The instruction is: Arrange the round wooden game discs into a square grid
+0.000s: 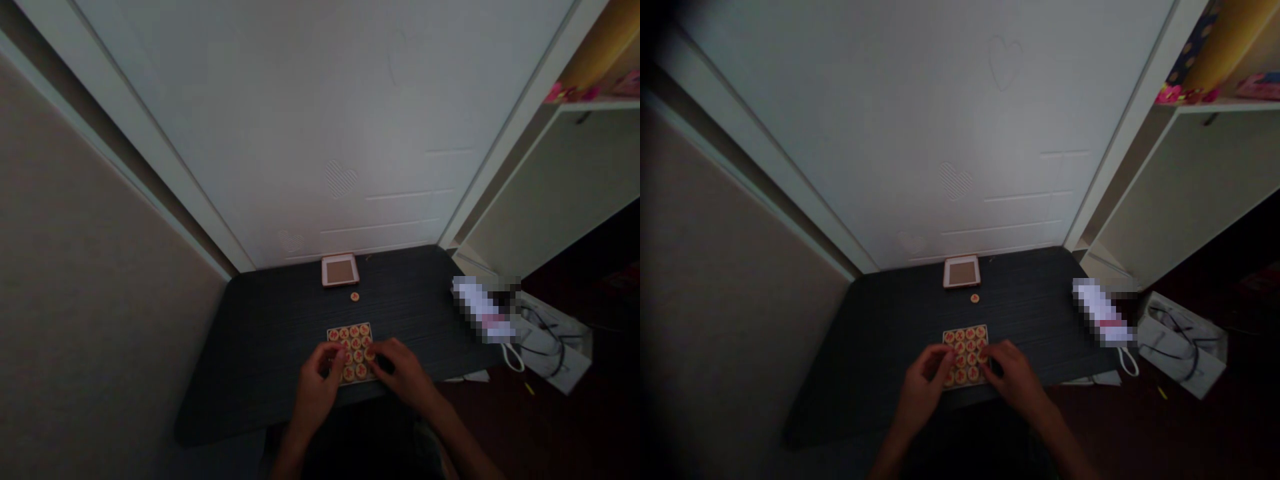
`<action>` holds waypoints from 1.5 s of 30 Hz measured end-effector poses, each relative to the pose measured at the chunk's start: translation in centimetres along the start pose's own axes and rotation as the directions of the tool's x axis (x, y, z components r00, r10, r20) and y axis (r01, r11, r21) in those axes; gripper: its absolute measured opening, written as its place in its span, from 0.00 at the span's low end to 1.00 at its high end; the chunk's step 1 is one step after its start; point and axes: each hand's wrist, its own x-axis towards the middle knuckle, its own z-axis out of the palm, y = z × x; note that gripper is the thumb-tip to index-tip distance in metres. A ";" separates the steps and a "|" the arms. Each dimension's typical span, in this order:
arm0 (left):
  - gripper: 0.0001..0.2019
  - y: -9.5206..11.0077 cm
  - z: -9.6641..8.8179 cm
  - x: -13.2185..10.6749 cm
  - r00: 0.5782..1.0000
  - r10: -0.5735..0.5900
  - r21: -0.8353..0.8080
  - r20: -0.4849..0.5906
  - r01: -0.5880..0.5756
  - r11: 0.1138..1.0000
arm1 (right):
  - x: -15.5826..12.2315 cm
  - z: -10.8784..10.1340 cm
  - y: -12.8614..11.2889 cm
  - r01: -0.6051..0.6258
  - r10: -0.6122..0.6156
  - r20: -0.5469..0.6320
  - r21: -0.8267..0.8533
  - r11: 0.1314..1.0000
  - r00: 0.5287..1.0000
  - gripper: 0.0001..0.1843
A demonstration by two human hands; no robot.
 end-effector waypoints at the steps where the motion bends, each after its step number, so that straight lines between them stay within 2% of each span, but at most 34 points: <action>1: 0.12 -0.1 0.0 0.0 1.000 -0.002 0.000 -0.001 0.002 1.000 | 0.0 -0.1 -0.1 0.006 -0.006 0.012 -0.013 1.000 1.000 0.11; 9: 0.12 0.1 -0.1 0.0 1.000 -0.006 -0.017 -0.006 0.006 1.000 | 0.6 -0.6 -0.7 0.085 -0.082 0.043 -0.057 0.995 0.996 0.10; 24: 0.12 0.0 -0.2 0.1 1.000 -0.007 -0.038 -0.002 0.007 0.999 | 0.6 -0.6 -0.6 0.084 -0.081 0.040 -0.085 0.993 0.996 0.11; 33: 0.13 0.4 -0.4 0.9 1.000 0.030 0.012 -0.003 -0.030 0.999 | 0.2 -1.0 -0.3 0.054 -0.055 -0.041 -0.038 0.998 0.998 0.11; 36: 0.12 1.0 -0.6 2.4 0.996 0.081 0.091 0.026 -0.083 0.992 | 0.1 -1.0 0.8 0.030 -0.032 -0.105 -0.022 0.999 0.994 0.09; 39: 0.11 1.9 -0.6 5.5 0.979 0.197 0.222 0.054 -0.204 0.953 | -0.1 -0.8 2.2 -0.007 0.007 -0.196 0.001 1.000 0.981 0.09; 40: 0.10 2.1 -0.6 6.8 0.965 0.247 0.301 0.085 -0.261 0.917 | -0.2 -0.8 2.6 -0.026 0.028 -0.225 0.011 1.000 0.974 0.09; 42: 0.11 2.4 -0.3 9.6 0.931 0.314 0.494 0.184 -0.364 0.790 | -0.2 -0.7 3.1 -0.068 0.075 -0.263 0.036 0.997 0.962 0.10; 45: 0.10 2.3 0.7 13.2 0.915 0.329 0.558 0.235 -0.404 0.725 | -0.2 -0.7 3.3 -0.116 0.132 -0.285 0.072 0.991 0.950 0.12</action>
